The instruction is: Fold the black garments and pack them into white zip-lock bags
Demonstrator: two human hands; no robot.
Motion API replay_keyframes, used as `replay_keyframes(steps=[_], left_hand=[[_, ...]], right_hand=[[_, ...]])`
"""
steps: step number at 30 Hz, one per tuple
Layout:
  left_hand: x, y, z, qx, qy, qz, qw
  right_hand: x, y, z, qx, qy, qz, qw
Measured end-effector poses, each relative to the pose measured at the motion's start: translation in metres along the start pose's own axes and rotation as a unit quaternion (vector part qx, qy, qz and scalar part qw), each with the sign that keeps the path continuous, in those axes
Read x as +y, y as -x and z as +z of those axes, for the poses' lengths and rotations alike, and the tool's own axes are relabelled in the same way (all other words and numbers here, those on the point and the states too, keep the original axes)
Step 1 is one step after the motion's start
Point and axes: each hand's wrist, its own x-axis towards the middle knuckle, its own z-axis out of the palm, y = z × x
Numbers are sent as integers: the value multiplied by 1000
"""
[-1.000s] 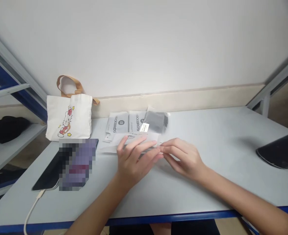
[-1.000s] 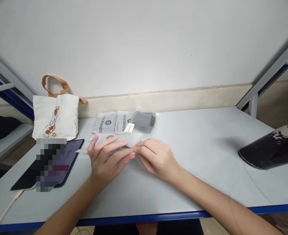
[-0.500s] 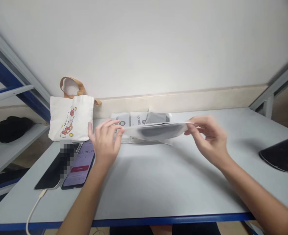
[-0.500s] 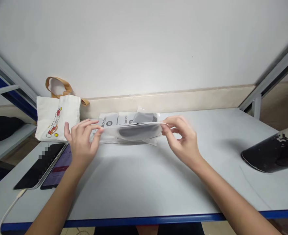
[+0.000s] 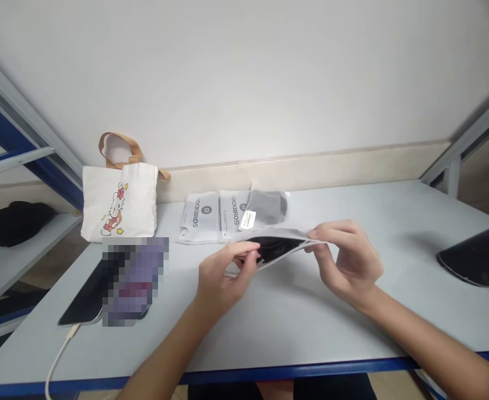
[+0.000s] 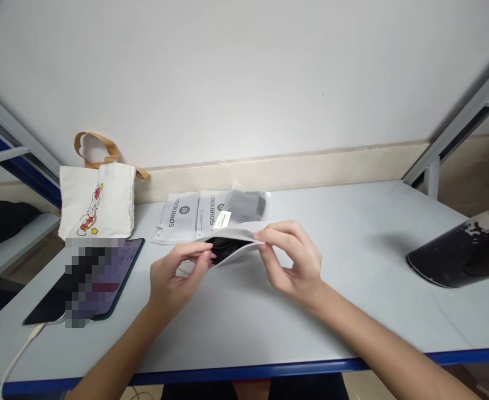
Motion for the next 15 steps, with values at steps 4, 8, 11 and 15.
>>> replay_keyframes(steps=[4,8,11,15], left_hand=[[-5,-1,-4,1,-41,81,996],[-9,3,0,-81,-19,37,996],[-10,5,3,-165,-37,-21,985],[-10,6,-1,-96,-37,5,995]], right_hand=[[-18,0,-4,-22,31,-40,998],[-32,0,-4,-64,25,-76,995],[-34,-1,-4,-76,19,-126,989],[-24,-7,-14,-86,47,-74,992]])
